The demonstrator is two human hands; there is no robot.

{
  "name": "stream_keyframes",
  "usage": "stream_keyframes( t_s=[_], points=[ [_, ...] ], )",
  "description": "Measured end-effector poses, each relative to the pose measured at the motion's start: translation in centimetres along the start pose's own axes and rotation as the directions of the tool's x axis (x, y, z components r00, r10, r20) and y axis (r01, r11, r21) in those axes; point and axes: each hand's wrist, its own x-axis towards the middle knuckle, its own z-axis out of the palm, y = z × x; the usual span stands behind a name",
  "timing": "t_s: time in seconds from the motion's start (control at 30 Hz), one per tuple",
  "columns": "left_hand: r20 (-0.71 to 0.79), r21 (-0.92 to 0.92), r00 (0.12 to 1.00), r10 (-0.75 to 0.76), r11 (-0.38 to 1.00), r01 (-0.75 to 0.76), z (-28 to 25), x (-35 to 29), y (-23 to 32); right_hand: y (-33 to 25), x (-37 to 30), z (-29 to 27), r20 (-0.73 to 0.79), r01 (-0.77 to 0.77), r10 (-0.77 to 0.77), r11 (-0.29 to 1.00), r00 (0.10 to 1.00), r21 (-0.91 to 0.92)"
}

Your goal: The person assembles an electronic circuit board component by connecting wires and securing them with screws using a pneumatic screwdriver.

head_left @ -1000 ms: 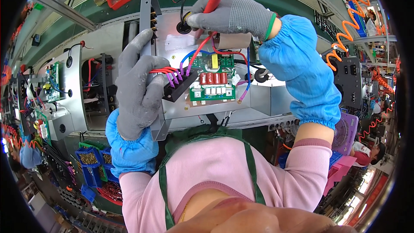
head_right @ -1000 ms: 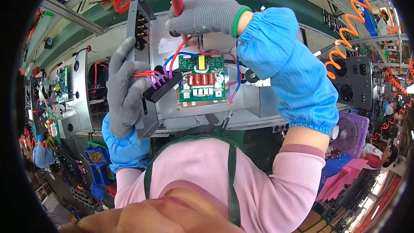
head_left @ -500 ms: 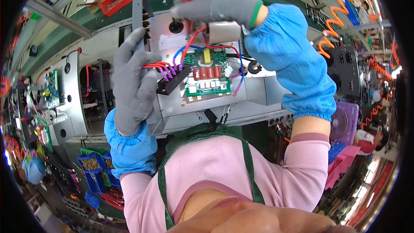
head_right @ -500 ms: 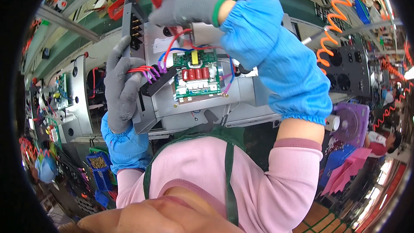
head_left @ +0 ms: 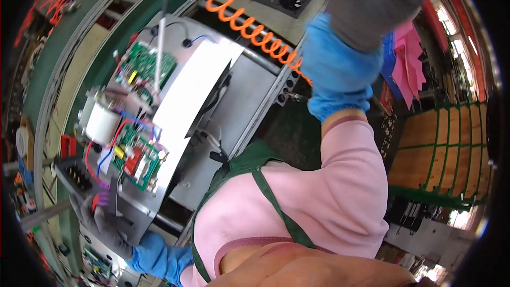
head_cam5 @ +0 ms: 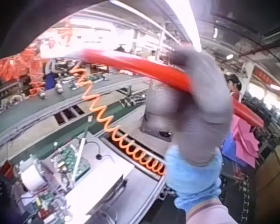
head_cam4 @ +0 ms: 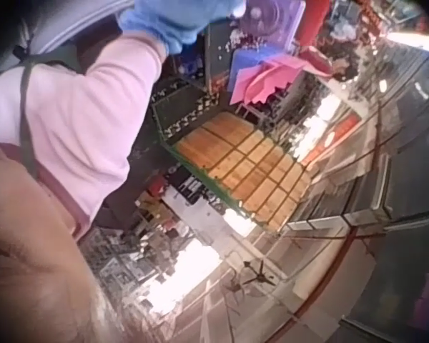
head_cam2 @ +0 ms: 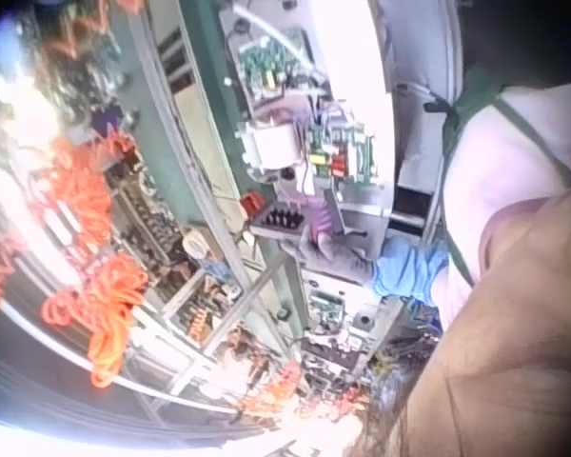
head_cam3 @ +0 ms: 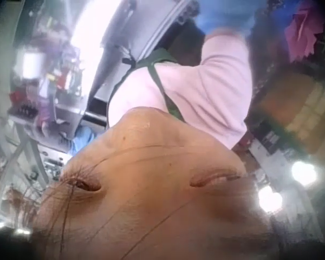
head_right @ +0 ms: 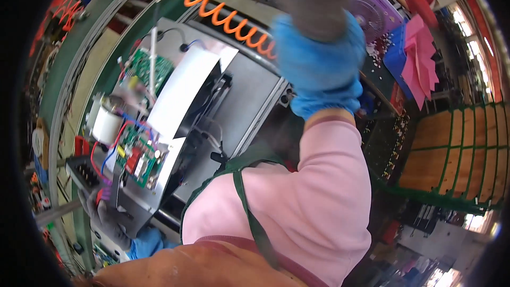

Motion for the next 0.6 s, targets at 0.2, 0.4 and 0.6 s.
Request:
stream_keyframes(
  t_s=[0.2,0.4,0.6],
  points=[
    [0.195,0.101,0.973,-0.121,0.990,0.103,-4.6,1.6,-4.7,5.0,-10.5,-28.4,-0.725,-0.572,0.176,0.744,0.666,-0.345],
    [0.178,0.036,0.983,0.040,0.998,-0.047,-2.7,1.9,-4.5,15.8,-23.9,-47.0,-0.927,-0.860,0.354,0.505,0.127,0.075],
    [0.084,0.144,0.987,-0.136,0.982,0.123,-3.4,1.7,-4.7,24.5,-30.3,-50.4,-0.893,-0.664,0.286,0.596,-0.349,0.450]
  ],
)
